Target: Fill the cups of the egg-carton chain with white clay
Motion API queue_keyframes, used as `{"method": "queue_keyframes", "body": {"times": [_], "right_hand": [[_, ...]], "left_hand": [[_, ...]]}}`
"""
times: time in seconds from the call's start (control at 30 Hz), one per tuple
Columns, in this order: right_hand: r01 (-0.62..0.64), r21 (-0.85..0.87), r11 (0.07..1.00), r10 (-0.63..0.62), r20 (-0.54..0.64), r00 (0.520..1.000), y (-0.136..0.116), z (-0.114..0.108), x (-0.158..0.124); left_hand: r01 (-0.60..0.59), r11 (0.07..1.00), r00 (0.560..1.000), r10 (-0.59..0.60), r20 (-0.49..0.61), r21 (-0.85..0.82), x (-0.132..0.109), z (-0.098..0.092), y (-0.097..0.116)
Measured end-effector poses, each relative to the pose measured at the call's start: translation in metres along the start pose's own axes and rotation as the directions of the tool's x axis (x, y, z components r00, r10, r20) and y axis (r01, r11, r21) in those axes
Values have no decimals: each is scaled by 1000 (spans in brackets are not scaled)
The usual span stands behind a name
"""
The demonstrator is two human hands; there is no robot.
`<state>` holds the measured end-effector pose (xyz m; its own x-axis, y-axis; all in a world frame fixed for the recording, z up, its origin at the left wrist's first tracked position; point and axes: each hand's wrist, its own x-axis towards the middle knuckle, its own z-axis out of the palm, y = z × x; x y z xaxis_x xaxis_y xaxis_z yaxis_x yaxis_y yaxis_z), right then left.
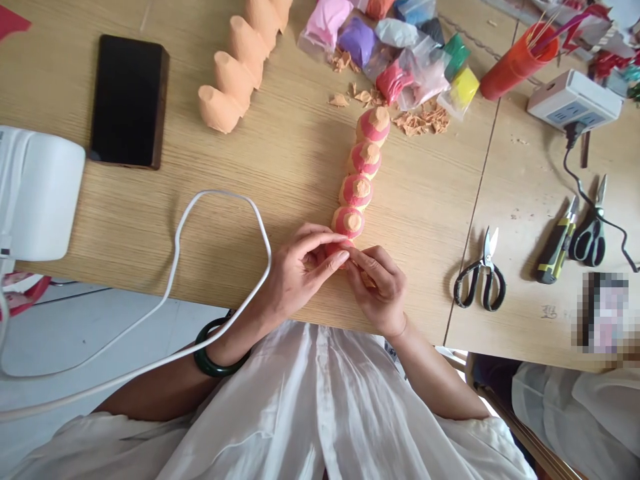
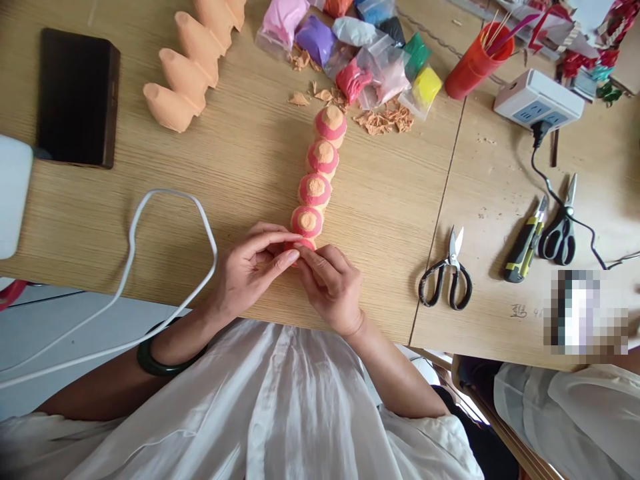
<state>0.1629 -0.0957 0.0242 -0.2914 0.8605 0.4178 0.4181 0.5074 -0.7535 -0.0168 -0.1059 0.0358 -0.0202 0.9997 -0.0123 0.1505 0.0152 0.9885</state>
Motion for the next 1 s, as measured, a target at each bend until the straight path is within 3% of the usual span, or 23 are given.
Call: {"method": "queue_keyframes", "body": {"times": [0.3,0.47,0.77,0.87,1.0], "right_hand": [[-122,154,980,119,26,993,-2,-4,1],[-278,149,949,283,-11,959,-2,-10,3],[-398,193,897,391,74,918,-2,-19,2],[-346,118,931,329,140,934,0,-22,1],[-148,-138,979,174,203,964,2,-18,-5]], "left_hand": [[64,996,998,-62,33,-64,4,-2,-1],[95,994,995,-94,19,-61,4,0,-3],[90,995,996,-90,-6,-29,5,-1,-2],[89,993,996,-90,-3,-79,5,-1,-2],[104,986,995,-102,21,-127,5,-1,-2]]}}
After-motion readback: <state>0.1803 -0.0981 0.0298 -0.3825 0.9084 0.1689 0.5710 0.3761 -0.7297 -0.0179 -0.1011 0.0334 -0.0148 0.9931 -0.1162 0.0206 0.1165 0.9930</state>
